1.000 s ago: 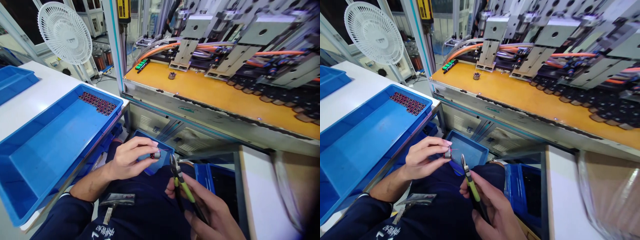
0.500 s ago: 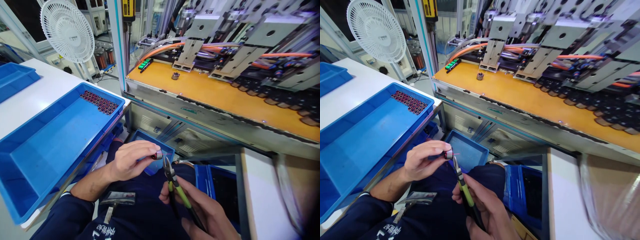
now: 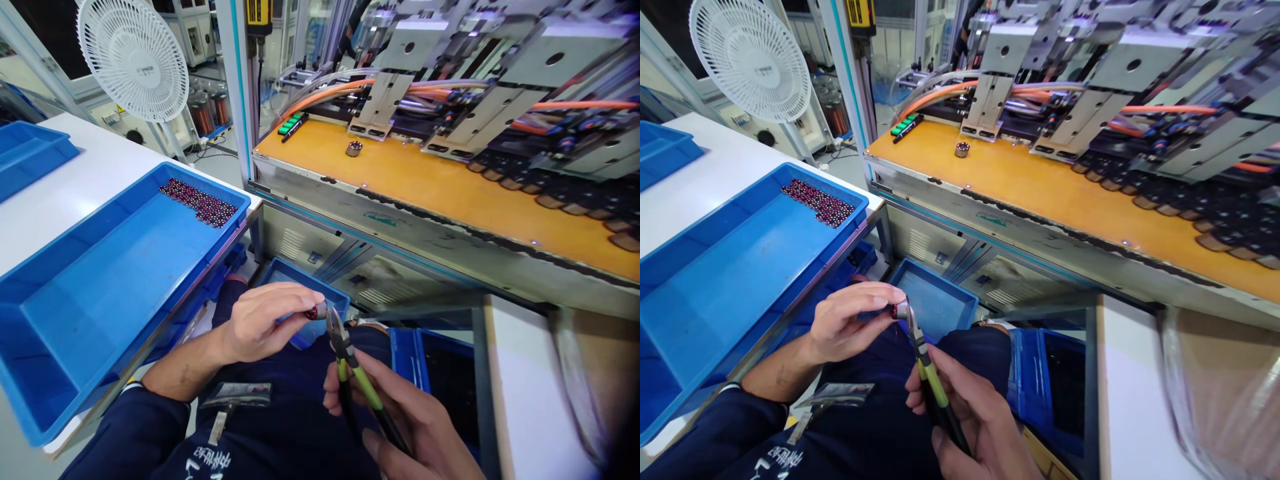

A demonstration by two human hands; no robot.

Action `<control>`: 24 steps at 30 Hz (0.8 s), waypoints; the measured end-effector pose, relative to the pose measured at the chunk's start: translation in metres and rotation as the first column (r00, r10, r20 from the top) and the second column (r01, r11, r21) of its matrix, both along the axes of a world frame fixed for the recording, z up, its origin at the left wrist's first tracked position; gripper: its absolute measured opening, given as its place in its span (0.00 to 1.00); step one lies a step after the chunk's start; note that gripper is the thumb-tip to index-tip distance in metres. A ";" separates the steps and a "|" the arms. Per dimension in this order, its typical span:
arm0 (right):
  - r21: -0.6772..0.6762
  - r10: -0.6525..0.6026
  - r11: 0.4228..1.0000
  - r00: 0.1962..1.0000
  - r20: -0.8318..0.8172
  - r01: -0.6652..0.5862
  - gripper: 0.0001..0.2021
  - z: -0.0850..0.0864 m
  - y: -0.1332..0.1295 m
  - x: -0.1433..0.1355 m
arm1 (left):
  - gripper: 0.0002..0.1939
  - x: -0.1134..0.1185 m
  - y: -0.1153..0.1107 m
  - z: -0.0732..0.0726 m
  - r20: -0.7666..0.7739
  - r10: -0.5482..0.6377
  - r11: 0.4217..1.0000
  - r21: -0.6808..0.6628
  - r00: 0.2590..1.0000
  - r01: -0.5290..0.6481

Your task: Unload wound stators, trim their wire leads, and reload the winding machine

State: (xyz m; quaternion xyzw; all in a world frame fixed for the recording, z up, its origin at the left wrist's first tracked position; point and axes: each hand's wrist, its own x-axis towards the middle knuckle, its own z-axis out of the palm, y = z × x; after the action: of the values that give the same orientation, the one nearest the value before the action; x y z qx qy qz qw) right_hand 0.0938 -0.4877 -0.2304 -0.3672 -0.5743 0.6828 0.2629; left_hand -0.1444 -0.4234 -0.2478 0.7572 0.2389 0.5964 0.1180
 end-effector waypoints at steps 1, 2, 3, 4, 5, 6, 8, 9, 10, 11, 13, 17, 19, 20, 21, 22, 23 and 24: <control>-0.003 -0.002 1.000 1.000 0.001 0.002 0.35 0.000 0.000 0.000 | 0.28 0.000 0.000 0.000 0.001 -0.001 1.000 -0.001 1.000 0.001; -0.008 -0.006 1.000 1.000 0.001 0.006 0.35 -0.001 0.000 0.000 | 0.28 0.000 0.000 0.000 0.002 -0.001 1.000 -0.003 1.000 0.001; -0.009 -0.011 1.000 1.000 -0.002 0.011 0.34 -0.001 0.000 0.000 | 0.28 0.000 0.000 0.000 0.004 0.000 1.000 -0.004 1.000 0.000; -0.012 -0.015 1.000 1.000 0.000 0.015 0.34 -0.002 0.000 0.000 | 0.28 0.000 0.000 0.000 0.004 0.000 1.000 -0.006 1.000 0.000; -0.015 -0.016 1.000 1.000 0.005 0.016 0.34 -0.003 0.000 0.000 | 0.29 0.000 -0.001 0.000 0.004 -0.001 1.000 -0.005 1.000 0.001; -0.016 -0.014 1.000 1.000 0.011 0.014 0.34 -0.003 0.000 0.000 | 0.29 0.000 -0.001 0.000 0.003 -0.001 1.000 -0.004 1.000 0.001; -0.015 -0.017 1.000 1.000 0.027 0.017 0.34 -0.004 -0.001 0.000 | 0.29 0.000 -0.002 0.000 -0.004 0.006 1.000 -0.008 1.000 -0.006; -0.010 -0.028 1.000 0.999 0.033 0.028 0.33 -0.005 -0.001 -0.001 | 0.30 0.000 -0.002 0.000 -0.009 0.012 1.000 -0.010 1.000 -0.012; 0.000 -0.044 0.999 0.998 0.040 0.044 0.32 -0.005 -0.001 -0.001 | 0.30 -0.001 -0.003 -0.001 -0.015 0.020 1.000 -0.014 1.000 -0.020; 0.015 -0.062 0.998 0.997 0.045 0.061 0.31 -0.005 0.000 -0.001 | 0.29 -0.001 -0.003 -0.001 -0.020 0.028 0.999 -0.019 0.999 -0.029; 0.048 -0.092 0.995 0.994 0.060 0.089 0.29 -0.005 0.002 -0.001 | 0.28 -0.001 -0.004 -0.002 -0.033 0.040 0.999 -0.034 0.999 -0.041; 0.113 -0.087 0.991 0.991 0.105 0.075 0.25 -0.002 0.014 0.001 | 0.26 0.000 -0.004 -0.003 -0.017 0.056 0.995 -0.081 0.998 -0.057; 0.167 -0.102 0.983 0.981 0.165 0.074 0.23 0.001 0.021 0.002 | 0.25 -0.001 -0.005 -0.004 0.054 0.042 0.985 -0.167 0.998 -0.033; 0.213 -0.119 0.974 0.971 0.206 0.075 0.22 0.002 0.025 0.002 | 0.23 -0.002 -0.006 -0.005 0.122 0.022 0.966 -0.259 0.992 0.011; 0.271 -0.136 0.960 0.959 0.250 0.066 0.22 0.005 0.031 0.003 | 0.21 -0.002 -0.006 -0.006 0.216 -0.001 0.922 -0.379 0.976 0.085; 0.348 -0.157 0.936 0.943 0.294 0.047 0.21 0.008 0.038 0.004 | 0.19 -0.003 -0.007 -0.009 0.332 -0.014 0.843 -0.504 0.943 0.190; 0.449 -0.192 0.893 0.925 0.327 0.026 0.21 0.012 0.049 0.007 | 0.17 -0.004 -0.009 -0.011 0.455 -0.008 0.732 -0.604 0.891 0.315; 0.573 -0.246 0.819 0.907 0.341 0.007 0.22 0.017 0.064 0.010 | 0.16 -0.005 -0.010 -0.014 0.564 0.019 0.605 -0.664 0.825 0.440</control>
State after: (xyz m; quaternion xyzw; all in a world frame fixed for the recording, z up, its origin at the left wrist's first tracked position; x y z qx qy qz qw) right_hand 0.1035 -0.4238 -0.2133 -0.4437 -0.7638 0.3750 0.2813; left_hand -0.1498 -0.4336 -0.2620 0.4657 0.3341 0.5965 0.5619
